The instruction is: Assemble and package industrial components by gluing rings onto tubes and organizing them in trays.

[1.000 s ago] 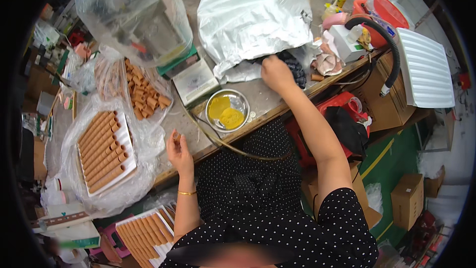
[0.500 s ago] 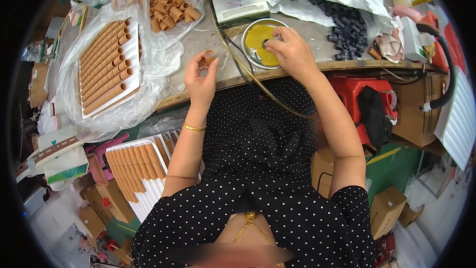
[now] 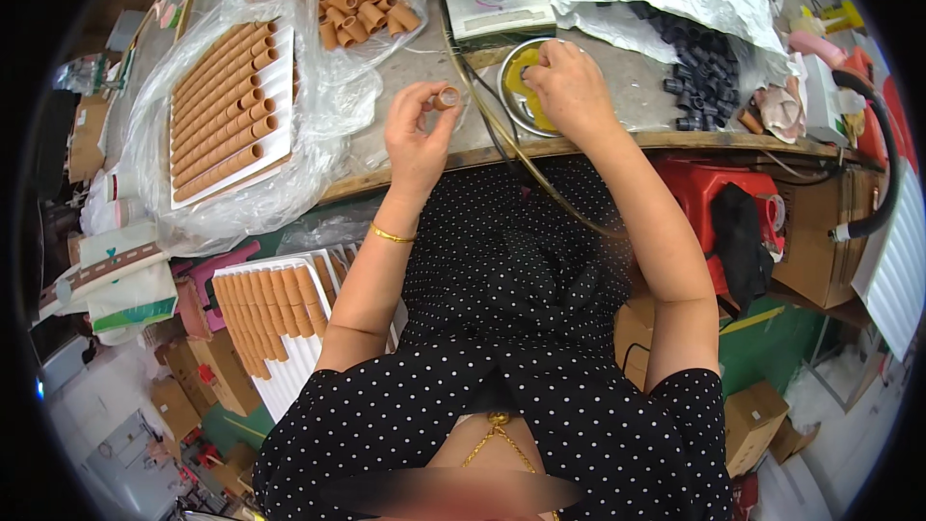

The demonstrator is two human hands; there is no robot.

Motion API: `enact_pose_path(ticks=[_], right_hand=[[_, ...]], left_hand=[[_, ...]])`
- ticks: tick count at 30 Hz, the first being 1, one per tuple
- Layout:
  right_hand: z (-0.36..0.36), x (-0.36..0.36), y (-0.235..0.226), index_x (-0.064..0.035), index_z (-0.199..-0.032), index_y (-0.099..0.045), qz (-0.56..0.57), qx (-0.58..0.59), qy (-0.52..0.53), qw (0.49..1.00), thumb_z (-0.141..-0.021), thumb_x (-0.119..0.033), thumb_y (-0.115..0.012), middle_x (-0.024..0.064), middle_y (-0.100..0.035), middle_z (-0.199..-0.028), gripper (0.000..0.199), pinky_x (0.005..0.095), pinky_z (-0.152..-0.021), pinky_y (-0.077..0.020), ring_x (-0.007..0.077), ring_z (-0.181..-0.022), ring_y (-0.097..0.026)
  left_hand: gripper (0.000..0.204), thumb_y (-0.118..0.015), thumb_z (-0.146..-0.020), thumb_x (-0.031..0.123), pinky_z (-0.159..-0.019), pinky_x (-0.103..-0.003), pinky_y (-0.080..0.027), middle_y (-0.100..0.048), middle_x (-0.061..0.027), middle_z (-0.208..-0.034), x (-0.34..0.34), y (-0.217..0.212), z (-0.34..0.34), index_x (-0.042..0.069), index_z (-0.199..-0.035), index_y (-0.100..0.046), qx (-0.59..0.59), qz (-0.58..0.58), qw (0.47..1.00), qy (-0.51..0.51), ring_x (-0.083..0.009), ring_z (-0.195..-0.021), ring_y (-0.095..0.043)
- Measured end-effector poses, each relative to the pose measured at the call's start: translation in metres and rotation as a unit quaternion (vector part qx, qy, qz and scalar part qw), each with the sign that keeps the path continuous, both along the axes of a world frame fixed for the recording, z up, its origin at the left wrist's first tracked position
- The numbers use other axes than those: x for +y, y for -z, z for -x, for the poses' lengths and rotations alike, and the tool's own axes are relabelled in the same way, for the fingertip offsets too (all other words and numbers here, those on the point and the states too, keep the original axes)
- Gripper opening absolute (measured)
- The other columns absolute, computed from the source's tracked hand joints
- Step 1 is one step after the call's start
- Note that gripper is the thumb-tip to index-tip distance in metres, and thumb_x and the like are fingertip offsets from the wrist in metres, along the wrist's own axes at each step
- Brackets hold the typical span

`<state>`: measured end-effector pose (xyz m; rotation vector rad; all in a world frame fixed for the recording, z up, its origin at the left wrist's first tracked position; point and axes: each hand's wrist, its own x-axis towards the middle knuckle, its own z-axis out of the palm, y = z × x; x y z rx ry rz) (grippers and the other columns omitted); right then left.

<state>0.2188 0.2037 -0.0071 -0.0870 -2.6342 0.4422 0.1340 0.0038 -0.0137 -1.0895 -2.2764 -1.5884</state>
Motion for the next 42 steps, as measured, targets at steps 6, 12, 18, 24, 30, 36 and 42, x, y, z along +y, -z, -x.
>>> enact_pose_path(ticks=[6, 12, 18, 24, 30, 36, 42], right_hand=[[-0.002, -0.007, -0.015, -0.0035, -0.080, -0.067, 0.091, 0.010, 0.020, 0.996, -0.075, -0.008, -0.067, 0.0062, -0.052, -0.083, 0.007, 0.0312, -0.070, -0.0428, 0.0217, -0.082, -0.052], [-0.013, -0.031, -0.035, 0.0016, -0.088, -0.066, 0.403, 0.089, -0.073, 0.908, -0.077, -0.001, -0.067, 0.0050, -0.051, -0.088, 0.012, 0.0252, -0.076, -0.0396, 0.0155, -0.086, -0.050], [-0.010, -0.028, -0.031, 0.0007, -0.089, -0.066, 0.360, 0.090, -0.069, 0.926, -0.074, 0.001, -0.068, 0.0055, -0.051, -0.090, 0.015, 0.0254, -0.071, -0.0410, 0.0161, -0.084, -0.050], [0.001, -0.035, -0.032, 0.0000, -0.085, -0.067, 0.333, 0.116, -0.131, 0.927, -0.073, -0.002, -0.069, 0.0052, -0.052, -0.086, 0.012, 0.0234, -0.064, -0.0411, 0.0143, -0.075, -0.051], [-0.010, -0.046, -0.045, -0.0004, -0.096, -0.061, 0.450, 0.032, 0.004, 0.892, -0.078, -0.004, -0.063, 0.0081, -0.055, -0.088, 0.018, 0.0261, -0.067, -0.0439, 0.0179, -0.080, -0.054], [0.000, -0.057, -0.052, -0.0004, -0.102, -0.057, 0.246, -0.024, -0.065, 0.967, -0.081, -0.008, -0.060, 0.0172, -0.058, -0.092, 0.022, 0.0331, -0.071, -0.0460, 0.0315, -0.082, -0.059], [-0.013, -0.041, -0.042, 0.0010, -0.109, -0.054, 0.509, -0.080, 0.012, 0.857, -0.091, -0.018, -0.052, 0.0075, -0.061, -0.091, 0.026, 0.0266, -0.070, -0.0456, 0.0130, -0.076, -0.058]], left_hand=[[0.029, -0.061, -0.083, 0.001, -0.071, -0.022, -0.046, -0.058, -0.0078, -0.097, 0.002, -0.004, -0.006, -0.002, -0.110, -0.052, -0.326, -0.171, 0.929, 0.039, -0.0129, -0.079, -0.057], [0.024, -0.054, -0.091, 0.010, -0.078, -0.025, -0.051, -0.060, -0.0123, -0.099, 0.006, -0.007, 0.002, -0.003, -0.111, -0.051, -0.638, -0.302, 0.698, 0.119, -0.0171, -0.084, -0.059], [0.023, -0.054, -0.090, 0.012, -0.079, -0.024, -0.051, -0.061, -0.0115, -0.098, 0.015, -0.012, -0.005, -0.004, -0.107, -0.054, -0.671, -0.313, 0.653, 0.161, -0.0161, -0.088, -0.058], [0.021, -0.058, -0.088, 0.009, -0.071, -0.026, -0.052, -0.063, -0.0108, -0.094, 0.015, -0.020, -0.006, -0.002, -0.104, -0.054, -0.661, -0.335, 0.652, 0.163, -0.0162, -0.078, -0.061], [0.030, -0.065, -0.082, 0.007, -0.065, -0.024, -0.050, -0.065, -0.0119, -0.093, 0.024, -0.027, -0.006, -0.003, -0.108, -0.053, -0.539, -0.189, 0.812, 0.118, -0.0138, -0.071, -0.060], [0.032, -0.067, -0.079, 0.015, -0.067, -0.027, -0.048, -0.064, -0.0102, -0.084, 0.003, -0.065, 0.031, -0.002, -0.104, -0.056, -0.303, 0.054, 0.940, 0.147, -0.0166, -0.074, -0.061], [0.023, -0.052, -0.076, 0.003, -0.086, -0.043, -0.041, -0.060, -0.0158, -0.095, -0.102, -0.070, 0.214, 0.004, -0.096, -0.062, 0.174, 0.403, 0.876, -0.202, -0.0349, -0.095, -0.052]])
